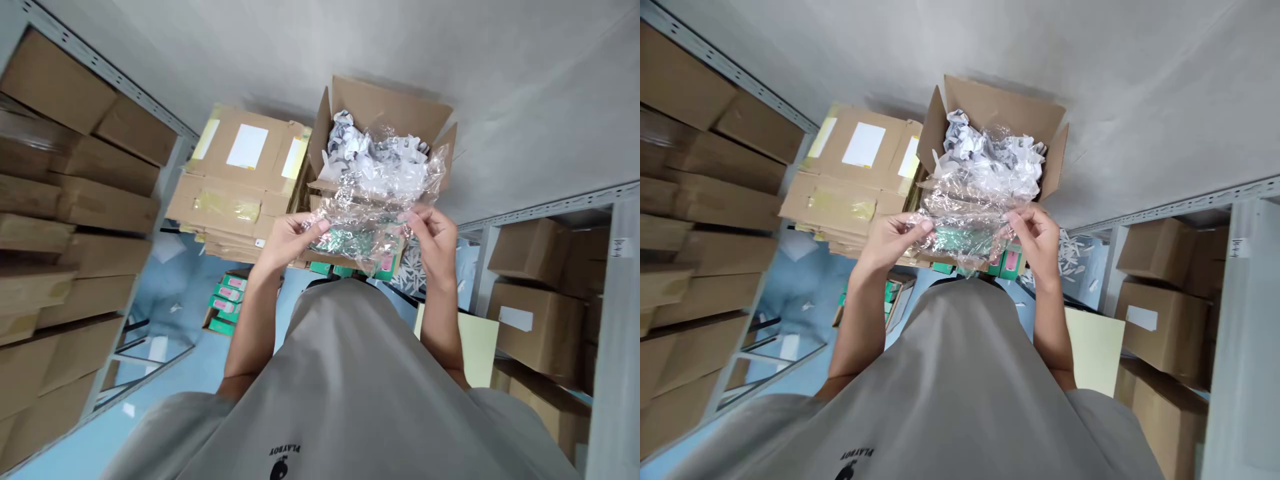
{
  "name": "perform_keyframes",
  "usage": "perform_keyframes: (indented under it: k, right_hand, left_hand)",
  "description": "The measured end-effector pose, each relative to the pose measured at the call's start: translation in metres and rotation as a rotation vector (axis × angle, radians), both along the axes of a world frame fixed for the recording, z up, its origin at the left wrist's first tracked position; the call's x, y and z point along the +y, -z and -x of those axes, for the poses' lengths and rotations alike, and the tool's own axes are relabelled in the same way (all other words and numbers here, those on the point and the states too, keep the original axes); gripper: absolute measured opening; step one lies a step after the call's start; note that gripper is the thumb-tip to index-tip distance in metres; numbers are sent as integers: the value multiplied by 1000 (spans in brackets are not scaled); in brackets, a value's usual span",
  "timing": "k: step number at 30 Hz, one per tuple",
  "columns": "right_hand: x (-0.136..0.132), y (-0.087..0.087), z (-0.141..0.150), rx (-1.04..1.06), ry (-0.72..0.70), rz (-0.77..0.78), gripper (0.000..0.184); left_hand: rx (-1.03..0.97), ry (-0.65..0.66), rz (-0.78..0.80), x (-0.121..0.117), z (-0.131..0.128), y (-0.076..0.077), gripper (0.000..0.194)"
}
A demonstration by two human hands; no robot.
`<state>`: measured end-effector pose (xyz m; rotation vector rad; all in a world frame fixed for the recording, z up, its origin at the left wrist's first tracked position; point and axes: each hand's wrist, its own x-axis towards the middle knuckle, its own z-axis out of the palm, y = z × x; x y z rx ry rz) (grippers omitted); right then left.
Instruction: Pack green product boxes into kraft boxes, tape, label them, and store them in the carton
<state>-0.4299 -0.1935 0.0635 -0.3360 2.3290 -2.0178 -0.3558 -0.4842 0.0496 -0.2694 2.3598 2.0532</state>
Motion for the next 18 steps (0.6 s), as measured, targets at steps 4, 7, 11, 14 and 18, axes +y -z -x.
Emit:
perform_keyframes:
  k: [4,7,11,14,18]
  right_hand:
    - [3,6,-5,26,-39,-133,64]
    - [-1,9,-6,78,-54,-245,68]
    - [-10,19,-11,122,-1,-232,39]
    - [-17,31,-20,130,117,-160,26]
    - [-20,39,-34,93,133,-173,18]
  left_hand:
    - [-55,147,-20,-10,-8,13,43]
    - [-104,174,-30,-17,-11,24,39]
    - [-41,-113,-113,-23,-9,41,49]
    - [-56,-116,-183,-19,-11,50,60]
    - [-100,-105,-228,-12,-16,57,66]
